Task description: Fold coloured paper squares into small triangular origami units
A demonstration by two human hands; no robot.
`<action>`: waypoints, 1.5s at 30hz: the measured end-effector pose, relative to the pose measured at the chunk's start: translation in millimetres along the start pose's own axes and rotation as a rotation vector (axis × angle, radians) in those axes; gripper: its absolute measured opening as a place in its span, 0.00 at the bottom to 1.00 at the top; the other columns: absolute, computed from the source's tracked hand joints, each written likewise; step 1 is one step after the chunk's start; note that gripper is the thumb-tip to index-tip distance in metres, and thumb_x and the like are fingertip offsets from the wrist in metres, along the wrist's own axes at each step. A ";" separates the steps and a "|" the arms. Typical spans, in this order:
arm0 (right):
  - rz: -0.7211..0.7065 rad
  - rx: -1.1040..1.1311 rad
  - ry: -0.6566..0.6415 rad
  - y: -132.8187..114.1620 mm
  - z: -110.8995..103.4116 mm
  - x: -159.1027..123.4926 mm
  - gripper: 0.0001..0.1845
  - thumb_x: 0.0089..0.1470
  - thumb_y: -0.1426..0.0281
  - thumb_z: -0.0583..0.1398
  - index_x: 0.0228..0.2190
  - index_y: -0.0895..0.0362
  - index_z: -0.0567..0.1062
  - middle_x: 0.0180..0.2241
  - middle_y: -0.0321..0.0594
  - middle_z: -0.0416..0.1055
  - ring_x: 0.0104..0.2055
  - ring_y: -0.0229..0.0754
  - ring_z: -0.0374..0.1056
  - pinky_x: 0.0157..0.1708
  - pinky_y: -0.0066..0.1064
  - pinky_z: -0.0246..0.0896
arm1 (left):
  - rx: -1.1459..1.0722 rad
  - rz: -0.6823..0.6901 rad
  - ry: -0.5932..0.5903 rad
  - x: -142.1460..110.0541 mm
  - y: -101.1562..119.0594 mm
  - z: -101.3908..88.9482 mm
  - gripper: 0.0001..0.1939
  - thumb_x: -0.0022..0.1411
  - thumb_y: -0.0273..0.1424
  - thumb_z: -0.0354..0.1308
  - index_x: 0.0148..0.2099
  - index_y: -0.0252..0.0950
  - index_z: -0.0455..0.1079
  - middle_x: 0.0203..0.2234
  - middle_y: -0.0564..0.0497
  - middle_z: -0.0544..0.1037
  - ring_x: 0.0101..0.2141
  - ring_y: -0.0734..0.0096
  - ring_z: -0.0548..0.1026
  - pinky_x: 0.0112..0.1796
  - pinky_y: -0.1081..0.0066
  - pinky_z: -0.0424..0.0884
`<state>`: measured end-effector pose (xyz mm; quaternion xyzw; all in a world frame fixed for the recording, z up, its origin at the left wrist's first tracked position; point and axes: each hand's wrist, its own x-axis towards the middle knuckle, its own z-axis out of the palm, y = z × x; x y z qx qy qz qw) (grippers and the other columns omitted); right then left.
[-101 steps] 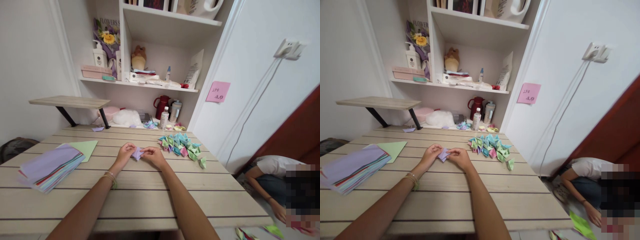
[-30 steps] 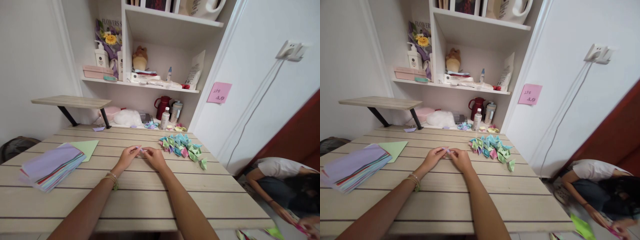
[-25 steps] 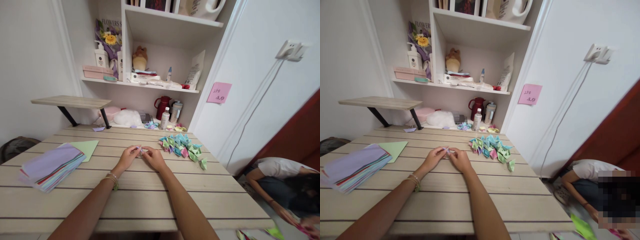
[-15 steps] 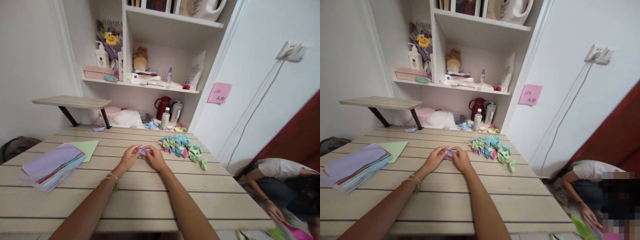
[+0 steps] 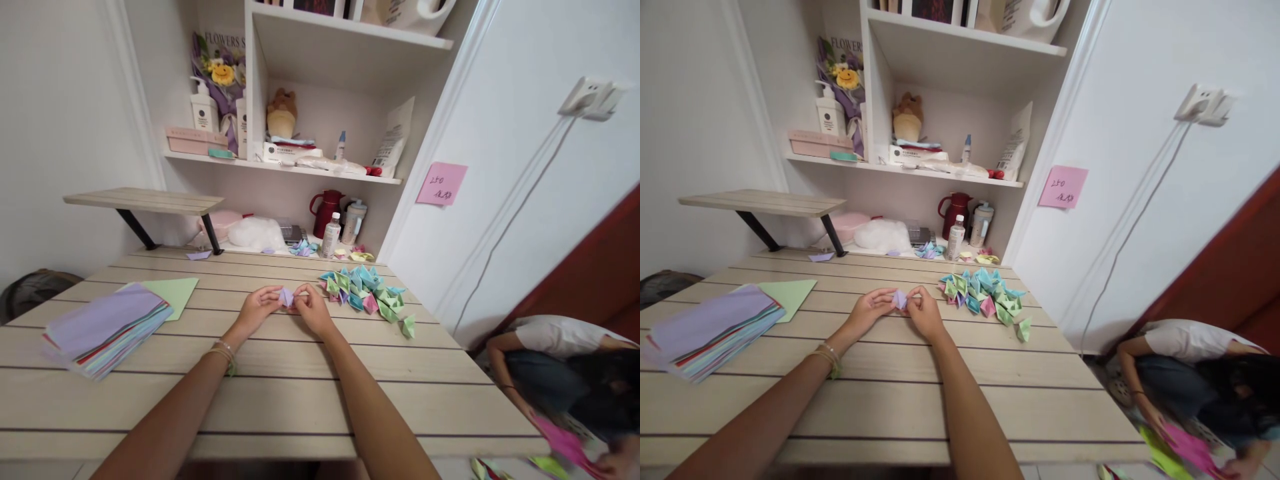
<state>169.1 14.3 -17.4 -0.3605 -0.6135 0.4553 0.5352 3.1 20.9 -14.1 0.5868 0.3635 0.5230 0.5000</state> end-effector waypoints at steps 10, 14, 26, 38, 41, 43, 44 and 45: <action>-0.249 -0.499 0.108 -9.6 -7.5 -2.0 0.12 0.46 0.64 0.61 0.34 0.55 0.75 0.33 0.41 0.74 0.31 0.40 0.69 0.31 0.30 0.64 | 0.277 0.114 -0.032 -2.0 0.6 2.4 0.13 0.47 0.35 0.61 0.35 0.34 0.75 0.33 0.46 0.79 0.33 0.65 0.76 0.37 0.68 0.71; -0.258 -0.493 0.083 -7.5 -7.0 -0.5 0.08 0.47 0.66 0.59 0.29 0.56 0.77 0.30 0.41 0.75 0.31 0.41 0.70 0.31 0.29 0.65 | 0.366 0.197 -0.033 -2.4 1.5 1.5 0.11 0.50 0.35 0.59 0.35 0.35 0.75 0.33 0.47 0.79 0.34 0.65 0.76 0.37 0.69 0.70; -0.105 -0.411 0.140 -14.4 1.5 -4.6 0.08 0.43 0.70 0.59 0.25 0.60 0.77 0.22 0.40 0.75 0.24 0.39 0.69 0.25 0.26 0.63 | 0.393 0.252 0.129 -5.5 7.9 2.3 0.12 0.51 0.37 0.57 0.30 0.34 0.74 0.26 0.48 0.77 0.28 0.69 0.74 0.29 0.73 0.70; -0.084 -0.337 0.112 -10.2 -0.2 -3.4 0.10 0.43 0.66 0.60 0.27 0.59 0.77 0.26 0.41 0.76 0.28 0.42 0.70 0.28 0.29 0.65 | 0.269 0.153 0.095 -4.5 9.1 2.2 0.11 0.49 0.37 0.58 0.29 0.33 0.73 0.22 0.50 0.74 0.22 0.73 0.70 0.24 0.75 0.69; -0.096 -0.348 0.089 -8.9 -1.1 -2.7 0.11 0.44 0.65 0.60 0.28 0.59 0.78 0.27 0.42 0.76 0.29 0.43 0.71 0.30 0.30 0.65 | 0.333 0.187 0.060 -4.9 7.6 1.3 0.11 0.51 0.37 0.57 0.29 0.35 0.73 0.22 0.50 0.74 0.24 0.71 0.71 0.27 0.74 0.68; -0.119 -0.403 0.062 -9.2 -2.0 -2.5 0.10 0.43 0.66 0.61 0.27 0.58 0.78 0.27 0.41 0.76 0.29 0.42 0.71 0.30 0.30 0.65 | 0.401 0.227 0.041 -5.4 7.7 0.7 0.10 0.51 0.37 0.57 0.28 0.36 0.74 0.23 0.50 0.75 0.27 0.69 0.71 0.30 0.74 0.67; -0.133 -0.439 0.046 -9.5 -2.5 -2.5 0.09 0.43 0.66 0.61 0.27 0.57 0.78 0.27 0.40 0.76 0.28 0.42 0.70 0.30 0.30 0.65 | 0.438 0.252 0.027 -5.7 8.0 0.5 0.10 0.52 0.37 0.57 0.28 0.36 0.74 0.24 0.50 0.76 0.28 0.69 0.72 0.31 0.73 0.67; -0.145 -0.475 0.029 -10.0 -3.0 -2.5 0.08 0.43 0.67 0.61 0.26 0.56 0.78 0.27 0.40 0.76 0.28 0.42 0.70 0.30 0.30 0.65 | 0.475 0.278 0.011 -5.9 8.5 0.3 0.10 0.52 0.37 0.56 0.28 0.36 0.74 0.25 0.50 0.76 0.29 0.68 0.72 0.32 0.73 0.67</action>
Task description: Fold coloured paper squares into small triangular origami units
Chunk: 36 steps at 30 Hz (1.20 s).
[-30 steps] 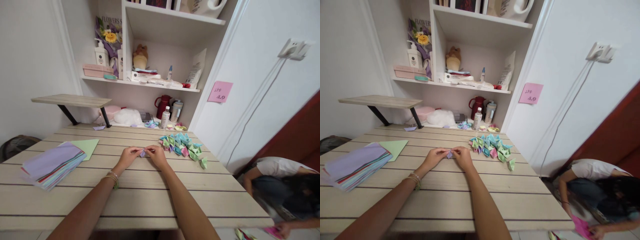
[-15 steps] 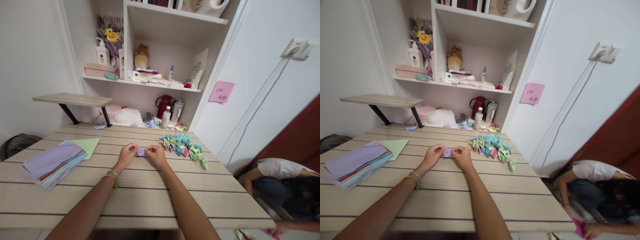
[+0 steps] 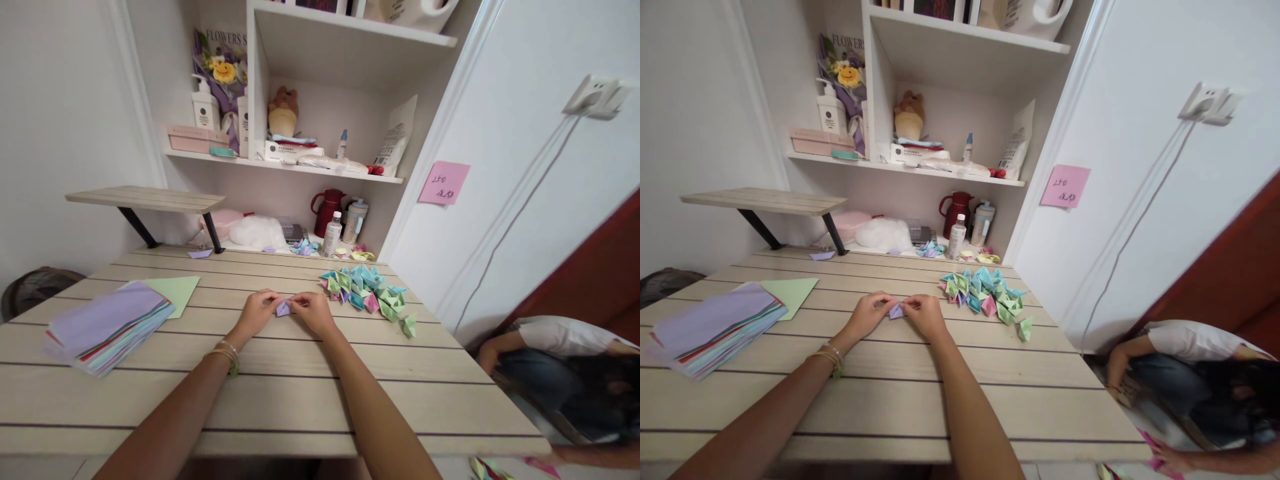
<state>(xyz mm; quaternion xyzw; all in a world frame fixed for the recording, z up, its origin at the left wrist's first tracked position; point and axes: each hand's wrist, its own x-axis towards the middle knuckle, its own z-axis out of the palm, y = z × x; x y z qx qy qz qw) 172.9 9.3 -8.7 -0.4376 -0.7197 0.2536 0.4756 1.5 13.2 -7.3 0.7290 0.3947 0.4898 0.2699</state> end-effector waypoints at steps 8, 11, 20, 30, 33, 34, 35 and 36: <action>-0.074 -0.148 -0.066 -4.5 -4.0 -1.9 0.06 0.43 0.72 0.59 0.23 0.56 0.78 0.24 0.39 0.76 0.26 0.40 0.70 0.28 0.28 0.62 | 0.106 0.098 -0.072 -0.9 3.4 -0.1 0.09 0.54 0.34 0.55 0.29 0.37 0.75 0.25 0.49 0.76 0.29 0.68 0.71 0.32 0.72 0.65; -0.070 -0.169 -0.067 -7.4 -5.4 -2.8 0.06 0.42 0.72 0.59 0.21 0.57 0.78 0.23 0.39 0.75 0.25 0.40 0.69 0.27 0.27 0.61 | 0.090 0.066 -0.054 -1.7 5.3 1.0 0.09 0.53 0.35 0.56 0.27 0.37 0.73 0.24 0.49 0.75 0.28 0.68 0.71 0.31 0.73 0.65; 0.085 0.005 -0.102 -0.9 0.7 -2.9 0.06 0.39 0.69 0.61 0.21 0.58 0.77 0.19 0.36 0.74 0.22 0.37 0.67 0.23 0.25 0.59 | -0.038 -0.060 0.063 0.1 1.0 4.0 0.09 0.52 0.36 0.55 0.28 0.35 0.71 0.23 0.51 0.75 0.28 0.69 0.71 0.33 0.72 0.67; 0.202 0.356 0.033 2.6 3.9 1.1 0.10 0.38 0.65 0.61 0.22 0.60 0.76 0.21 0.37 0.73 0.23 0.37 0.66 0.23 0.25 0.59 | -0.592 -0.401 0.052 3.7 -6.7 6.9 0.18 0.49 0.37 0.61 0.40 0.32 0.69 0.37 0.43 0.76 0.36 0.67 0.75 0.37 0.68 0.72; 0.204 0.361 0.053 2.3 1.1 0.9 0.10 0.38 0.64 0.62 0.22 0.60 0.75 0.21 0.38 0.73 0.23 0.38 0.66 0.23 0.27 0.60 | -0.631 -0.480 -0.025 2.3 -3.9 6.4 0.18 0.46 0.35 0.64 0.39 0.31 0.70 0.36 0.43 0.77 0.35 0.68 0.76 0.39 0.67 0.72; 0.190 0.342 0.052 1.7 0.8 0.4 0.10 0.39 0.64 0.62 0.22 0.60 0.75 0.21 0.38 0.73 0.24 0.38 0.67 0.24 0.27 0.61 | -0.627 -0.492 -0.032 1.8 -3.6 6.5 0.17 0.45 0.34 0.65 0.38 0.31 0.71 0.35 0.44 0.77 0.33 0.69 0.76 0.39 0.67 0.72; 0.170 0.314 0.050 1.1 0.9 -0.1 0.10 0.39 0.65 0.61 0.22 0.59 0.75 0.22 0.38 0.73 0.25 0.39 0.67 0.26 0.28 0.61 | -0.624 -0.498 -0.033 1.5 -3.7 6.6 0.17 0.44 0.33 0.65 0.37 0.31 0.71 0.33 0.45 0.78 0.32 0.70 0.76 0.38 0.67 0.73; 0.148 0.284 0.051 0.3 1.1 -0.5 0.09 0.39 0.65 0.61 0.22 0.59 0.75 0.23 0.39 0.74 0.26 0.39 0.68 0.27 0.28 0.62 | -0.623 -0.500 -0.030 1.4 -4.0 6.8 0.16 0.44 0.32 0.66 0.36 0.31 0.71 0.32 0.46 0.78 0.31 0.70 0.76 0.37 0.68 0.73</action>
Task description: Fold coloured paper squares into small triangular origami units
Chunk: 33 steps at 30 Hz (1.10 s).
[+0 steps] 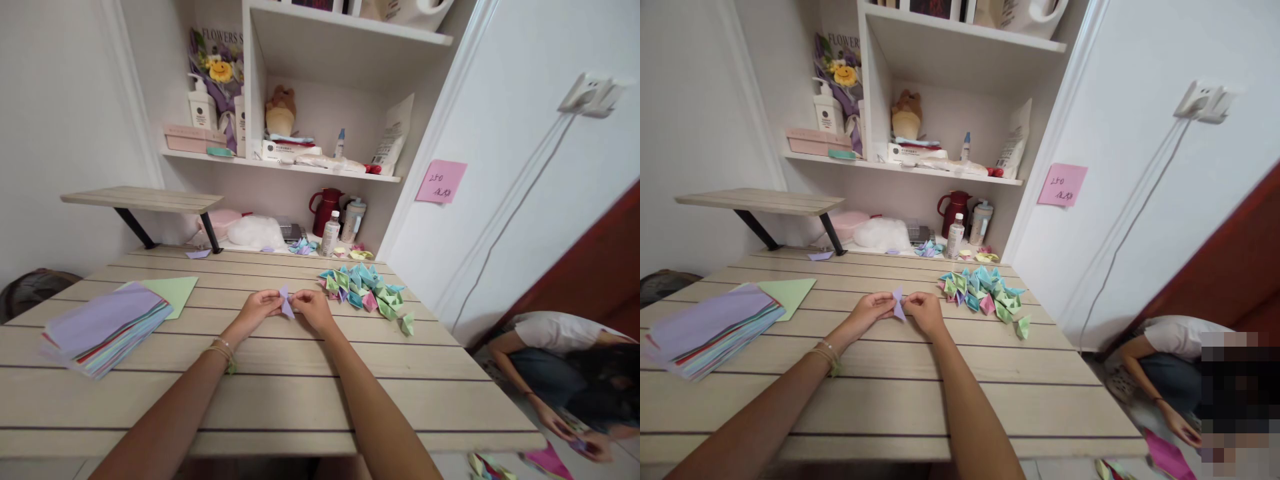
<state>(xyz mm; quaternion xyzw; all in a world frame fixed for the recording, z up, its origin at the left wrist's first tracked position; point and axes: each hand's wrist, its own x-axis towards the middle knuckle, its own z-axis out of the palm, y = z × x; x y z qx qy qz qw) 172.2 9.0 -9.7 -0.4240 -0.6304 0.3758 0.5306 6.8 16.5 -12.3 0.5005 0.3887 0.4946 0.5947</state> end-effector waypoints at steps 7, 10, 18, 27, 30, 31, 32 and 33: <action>-0.111 -0.036 -0.040 -1.1 -1.0 2.0 0.15 0.40 0.67 0.63 0.34 0.58 0.76 0.28 0.40 0.74 0.30 0.39 0.69 0.31 0.29 0.64 | -0.081 -0.026 0.026 1.1 0.3 -2.0 0.13 0.44 0.28 0.66 0.35 0.31 0.71 0.29 0.47 0.78 0.29 0.71 0.76 0.37 0.69 0.73; -0.172 -0.120 -0.053 -2.1 -3.4 2.9 0.13 0.41 0.66 0.63 0.33 0.56 0.77 0.30 0.41 0.74 0.31 0.40 0.69 0.31 0.29 0.63 | -0.102 -0.044 0.033 0.5 0.7 -2.9 0.14 0.44 0.27 0.66 0.36 0.31 0.70 0.30 0.46 0.78 0.30 0.70 0.76 0.38 0.69 0.73; -0.146 -0.128 -0.009 -5.6 -2.6 0.7 0.09 0.42 0.65 0.63 0.28 0.55 0.79 0.30 0.41 0.76 0.32 0.42 0.69 0.31 0.31 0.63 | -0.117 -0.052 0.014 0.4 0.2 -2.7 0.14 0.45 0.26 0.65 0.37 0.32 0.70 0.28 0.47 0.78 0.30 0.70 0.76 0.38 0.68 0.73; 0.025 0.109 0.002 -2.2 5.3 -0.4 0.24 0.38 0.63 0.65 0.39 0.60 0.73 0.29 0.41 0.75 0.28 0.39 0.69 0.29 0.29 0.64 | -0.093 0.069 0.010 0.3 -0.9 0.9 0.14 0.43 0.29 0.66 0.34 0.31 0.68 0.26 0.48 0.77 0.31 0.70 0.76 0.38 0.69 0.71; 0.086 0.109 -0.025 1.0 8.0 -1.5 0.22 0.35 0.62 0.66 0.34 0.61 0.75 0.24 0.40 0.74 0.25 0.40 0.69 0.26 0.29 0.63 | -0.040 0.122 -0.007 0.2 0.2 2.3 0.16 0.43 0.31 0.66 0.35 0.31 0.68 0.25 0.49 0.76 0.29 0.71 0.75 0.36 0.69 0.71; 0.093 0.103 -0.039 1.7 8.4 -1.9 0.20 0.35 0.62 0.66 0.31 0.61 0.75 0.22 0.40 0.74 0.24 0.40 0.69 0.25 0.28 0.63 | -0.012 0.135 -0.008 -0.1 1.1 2.6 0.16 0.43 0.32 0.65 0.35 0.31 0.69 0.25 0.49 0.77 0.29 0.71 0.75 0.35 0.70 0.70; 0.091 0.097 -0.049 2.0 8.7 -2.2 0.17 0.35 0.62 0.66 0.28 0.61 0.75 0.21 0.39 0.74 0.24 0.40 0.69 0.24 0.28 0.63 | 0.016 0.145 -0.007 -0.5 2.2 2.8 0.16 0.44 0.33 0.65 0.35 0.31 0.69 0.25 0.49 0.77 0.28 0.71 0.75 0.34 0.71 0.70; 0.085 0.092 -0.054 1.9 8.7 -2.5 0.16 0.35 0.62 0.65 0.25 0.61 0.75 0.20 0.39 0.73 0.23 0.41 0.69 0.24 0.28 0.63 | 0.044 0.151 -0.006 -0.9 3.2 3.0 0.15 0.44 0.34 0.64 0.35 0.31 0.70 0.25 0.49 0.77 0.28 0.72 0.74 0.33 0.73 0.69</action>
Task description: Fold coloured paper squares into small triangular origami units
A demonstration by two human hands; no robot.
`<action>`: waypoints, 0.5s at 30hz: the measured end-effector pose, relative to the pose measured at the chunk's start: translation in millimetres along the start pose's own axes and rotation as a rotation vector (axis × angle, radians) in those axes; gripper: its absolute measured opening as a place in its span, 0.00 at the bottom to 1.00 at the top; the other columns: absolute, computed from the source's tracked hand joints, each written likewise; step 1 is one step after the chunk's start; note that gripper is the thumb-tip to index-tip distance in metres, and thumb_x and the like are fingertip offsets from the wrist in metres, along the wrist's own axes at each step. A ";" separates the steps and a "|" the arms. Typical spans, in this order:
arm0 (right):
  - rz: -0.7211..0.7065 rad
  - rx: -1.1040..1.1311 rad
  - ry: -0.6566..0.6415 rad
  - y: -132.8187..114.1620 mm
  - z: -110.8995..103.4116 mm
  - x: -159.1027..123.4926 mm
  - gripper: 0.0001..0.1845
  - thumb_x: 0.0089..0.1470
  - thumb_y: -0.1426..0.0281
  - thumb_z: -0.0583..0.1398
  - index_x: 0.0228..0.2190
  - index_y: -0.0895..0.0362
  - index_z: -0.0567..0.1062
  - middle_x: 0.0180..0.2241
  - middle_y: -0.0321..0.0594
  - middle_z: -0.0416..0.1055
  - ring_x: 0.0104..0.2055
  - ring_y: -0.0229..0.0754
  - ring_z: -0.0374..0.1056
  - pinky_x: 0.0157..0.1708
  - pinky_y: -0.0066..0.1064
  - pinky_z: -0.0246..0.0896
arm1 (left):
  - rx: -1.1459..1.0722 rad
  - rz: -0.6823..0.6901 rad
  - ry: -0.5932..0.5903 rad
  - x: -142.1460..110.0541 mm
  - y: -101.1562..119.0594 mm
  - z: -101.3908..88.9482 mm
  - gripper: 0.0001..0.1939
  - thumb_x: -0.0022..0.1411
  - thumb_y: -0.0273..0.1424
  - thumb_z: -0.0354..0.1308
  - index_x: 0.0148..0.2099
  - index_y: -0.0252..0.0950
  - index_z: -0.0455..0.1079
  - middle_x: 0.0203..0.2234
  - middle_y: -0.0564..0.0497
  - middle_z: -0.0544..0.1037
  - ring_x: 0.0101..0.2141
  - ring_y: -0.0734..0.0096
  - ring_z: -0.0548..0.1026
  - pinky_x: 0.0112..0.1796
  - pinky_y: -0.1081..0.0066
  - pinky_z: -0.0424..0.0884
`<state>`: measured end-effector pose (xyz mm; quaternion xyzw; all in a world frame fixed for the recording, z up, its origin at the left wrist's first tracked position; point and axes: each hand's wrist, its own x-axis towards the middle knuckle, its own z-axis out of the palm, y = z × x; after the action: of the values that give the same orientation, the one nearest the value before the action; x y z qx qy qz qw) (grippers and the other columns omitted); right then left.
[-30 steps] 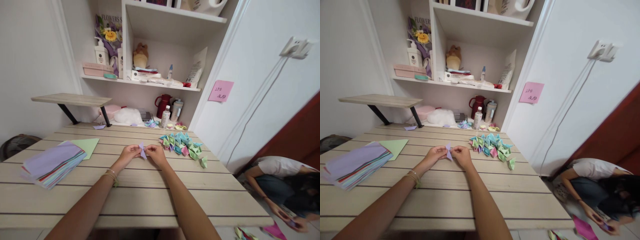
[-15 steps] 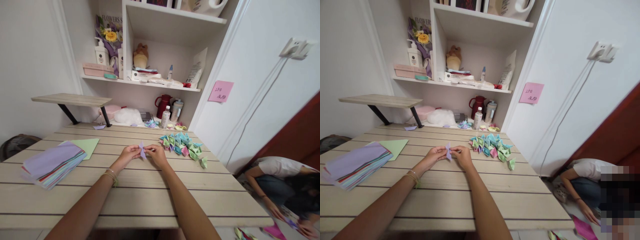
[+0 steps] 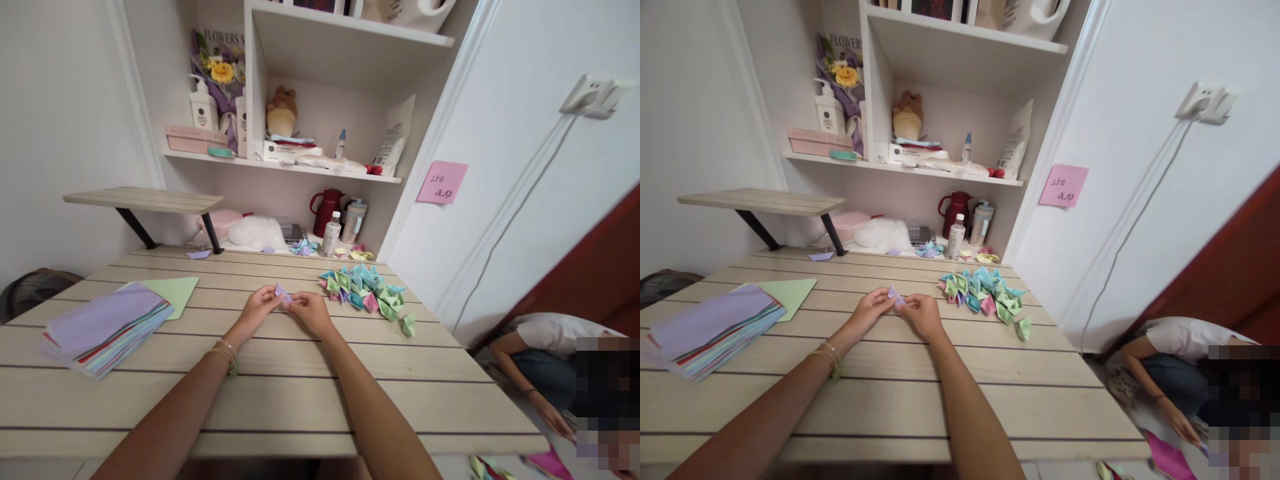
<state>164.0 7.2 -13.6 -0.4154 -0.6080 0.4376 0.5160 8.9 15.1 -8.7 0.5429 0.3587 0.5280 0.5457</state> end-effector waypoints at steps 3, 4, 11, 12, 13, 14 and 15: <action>-0.016 -0.009 -0.016 -1.8 0.2 -0.1 0.14 0.35 0.62 0.65 0.23 0.61 0.75 0.18 0.38 0.73 0.22 0.41 0.70 0.23 0.28 0.63 | 0.047 0.011 0.010 -0.6 1.6 -0.2 0.13 0.45 0.35 0.63 0.31 0.31 0.71 0.23 0.50 0.76 0.25 0.73 0.73 0.30 0.75 0.68; -0.021 -0.013 -0.020 -2.5 0.1 0.1 0.14 0.35 0.62 0.65 0.24 0.61 0.75 0.19 0.38 0.73 0.22 0.41 0.70 0.23 0.29 0.64 | 0.051 0.014 0.021 -0.6 1.5 -0.6 0.12 0.45 0.36 0.63 0.30 0.31 0.71 0.22 0.50 0.76 0.24 0.73 0.73 0.29 0.75 0.67; -0.165 -0.107 0.047 -3.1 -8.0 2.8 0.15 0.41 0.65 0.63 0.32 0.60 0.75 0.24 0.40 0.75 0.25 0.41 0.71 0.26 0.29 0.65 | -0.122 -0.018 0.149 1.9 0.5 -6.2 0.15 0.44 0.34 0.65 0.34 0.31 0.69 0.24 0.49 0.76 0.26 0.73 0.74 0.29 0.75 0.69; -0.209 -0.150 0.065 -3.5 -9.7 2.9 0.12 0.42 0.65 0.62 0.31 0.59 0.75 0.24 0.40 0.75 0.26 0.41 0.71 0.27 0.29 0.65 | -0.153 -0.022 0.148 2.3 0.8 -6.9 0.16 0.45 0.34 0.64 0.35 0.31 0.69 0.26 0.48 0.76 0.28 0.72 0.75 0.30 0.74 0.70; -0.259 -0.204 0.081 -4.2 -11.2 2.8 0.10 0.44 0.65 0.62 0.29 0.59 0.76 0.25 0.40 0.75 0.27 0.41 0.71 0.28 0.30 0.65 | -0.178 -0.024 0.141 2.7 1.1 -7.4 0.16 0.45 0.34 0.64 0.36 0.31 0.69 0.28 0.47 0.77 0.29 0.70 0.75 0.31 0.72 0.70; -0.313 -0.267 0.090 -5.0 -12.4 2.5 0.08 0.45 0.66 0.61 0.28 0.58 0.76 0.26 0.40 0.75 0.28 0.41 0.71 0.29 0.30 0.65 | -0.196 -0.025 0.130 3.1 1.3 -7.8 0.16 0.47 0.35 0.63 0.36 0.31 0.69 0.29 0.46 0.77 0.30 0.69 0.75 0.32 0.71 0.71; -0.369 -0.336 0.091 -5.9 -13.3 2.1 0.07 0.47 0.67 0.60 0.28 0.57 0.76 0.27 0.40 0.76 0.29 0.41 0.71 0.31 0.30 0.65 | -0.210 -0.025 0.118 3.4 1.3 -8.0 0.16 0.48 0.36 0.62 0.37 0.31 0.69 0.30 0.46 0.77 0.31 0.68 0.75 0.33 0.70 0.71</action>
<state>176.6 9.0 -6.3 -0.3965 -0.7139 0.2099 0.5377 1.5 19.9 -8.0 0.4463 0.3396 0.5869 0.5840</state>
